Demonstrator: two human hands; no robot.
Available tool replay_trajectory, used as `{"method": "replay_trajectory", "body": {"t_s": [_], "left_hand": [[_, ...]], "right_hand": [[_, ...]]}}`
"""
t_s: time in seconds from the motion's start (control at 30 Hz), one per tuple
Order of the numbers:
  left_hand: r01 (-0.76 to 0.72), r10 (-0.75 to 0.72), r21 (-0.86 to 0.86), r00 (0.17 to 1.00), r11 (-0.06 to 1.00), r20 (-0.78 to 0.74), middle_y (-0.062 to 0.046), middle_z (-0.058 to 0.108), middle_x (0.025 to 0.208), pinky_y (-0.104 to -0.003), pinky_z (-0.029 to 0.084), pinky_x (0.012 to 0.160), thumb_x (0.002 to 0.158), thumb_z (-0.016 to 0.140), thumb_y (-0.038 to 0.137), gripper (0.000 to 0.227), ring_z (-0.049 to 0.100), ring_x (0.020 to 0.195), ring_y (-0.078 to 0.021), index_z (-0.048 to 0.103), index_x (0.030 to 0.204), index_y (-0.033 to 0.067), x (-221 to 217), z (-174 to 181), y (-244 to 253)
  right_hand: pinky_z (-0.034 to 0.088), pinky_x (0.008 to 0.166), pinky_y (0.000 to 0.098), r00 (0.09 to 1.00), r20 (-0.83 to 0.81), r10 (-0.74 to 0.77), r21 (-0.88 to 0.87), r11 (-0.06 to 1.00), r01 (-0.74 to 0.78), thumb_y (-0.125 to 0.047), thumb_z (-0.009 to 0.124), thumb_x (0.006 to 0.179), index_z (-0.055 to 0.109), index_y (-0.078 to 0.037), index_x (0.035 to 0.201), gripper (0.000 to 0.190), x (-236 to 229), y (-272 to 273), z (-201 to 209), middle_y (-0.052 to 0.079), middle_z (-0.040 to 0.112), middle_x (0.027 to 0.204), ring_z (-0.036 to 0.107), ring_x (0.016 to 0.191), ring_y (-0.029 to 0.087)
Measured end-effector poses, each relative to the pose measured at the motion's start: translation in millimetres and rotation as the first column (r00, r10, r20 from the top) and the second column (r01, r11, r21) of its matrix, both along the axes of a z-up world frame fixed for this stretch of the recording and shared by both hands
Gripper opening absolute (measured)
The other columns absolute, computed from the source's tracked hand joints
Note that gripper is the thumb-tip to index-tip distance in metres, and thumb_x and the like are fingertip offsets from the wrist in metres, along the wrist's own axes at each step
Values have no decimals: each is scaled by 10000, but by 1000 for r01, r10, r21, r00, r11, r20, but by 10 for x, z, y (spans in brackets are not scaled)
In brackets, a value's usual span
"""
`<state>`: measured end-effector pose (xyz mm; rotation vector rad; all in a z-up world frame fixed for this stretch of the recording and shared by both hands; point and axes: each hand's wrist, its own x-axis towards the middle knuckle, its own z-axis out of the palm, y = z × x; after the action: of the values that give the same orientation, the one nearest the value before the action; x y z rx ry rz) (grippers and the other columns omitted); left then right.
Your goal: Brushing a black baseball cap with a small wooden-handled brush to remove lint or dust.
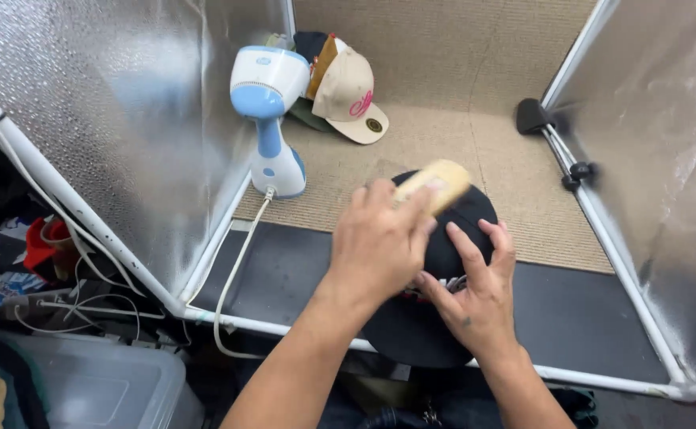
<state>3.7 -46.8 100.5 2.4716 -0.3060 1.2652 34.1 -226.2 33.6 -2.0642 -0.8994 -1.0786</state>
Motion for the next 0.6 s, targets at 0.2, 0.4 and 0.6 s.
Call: {"method": "replay_trajectory", "body": {"t_s": [0.2,0.4,0.6], "left_hand": [[-280,95,-280,843,918,-530,-251,695,1069,-657,465,815,1033,410,364,420,613,958,-511,602,1263,70,397,-540,510],[-273,114,-370,911,888,-397,-236,592,1097,-636,496,792,1002,477,424,492,629,906,-525,582,1408,166,1,-244,278],[42,-45,-31,996,999,-73,-161,575,923,-553,481,686,933,658,310,332,561,793,-426,657,1259,247,382,-49,131]], "right_hand": [[315,1238,641,999,-15,-30,6,1000,30,-455,806,816,587,-118,1395,705,-25,15,29,232,359,1438,370,1427,448],[371,1199,636,998,-14,-65,23,998,65,-479,796,813,595,-138,1392,702,-27,21,3,217,378,1439,380,1442,472],[337,1220,613,997,-50,-50,-1,999,50,-464,809,807,582,-148,1411,718,-56,-2,-5,222,384,1440,379,1435,442]]}}
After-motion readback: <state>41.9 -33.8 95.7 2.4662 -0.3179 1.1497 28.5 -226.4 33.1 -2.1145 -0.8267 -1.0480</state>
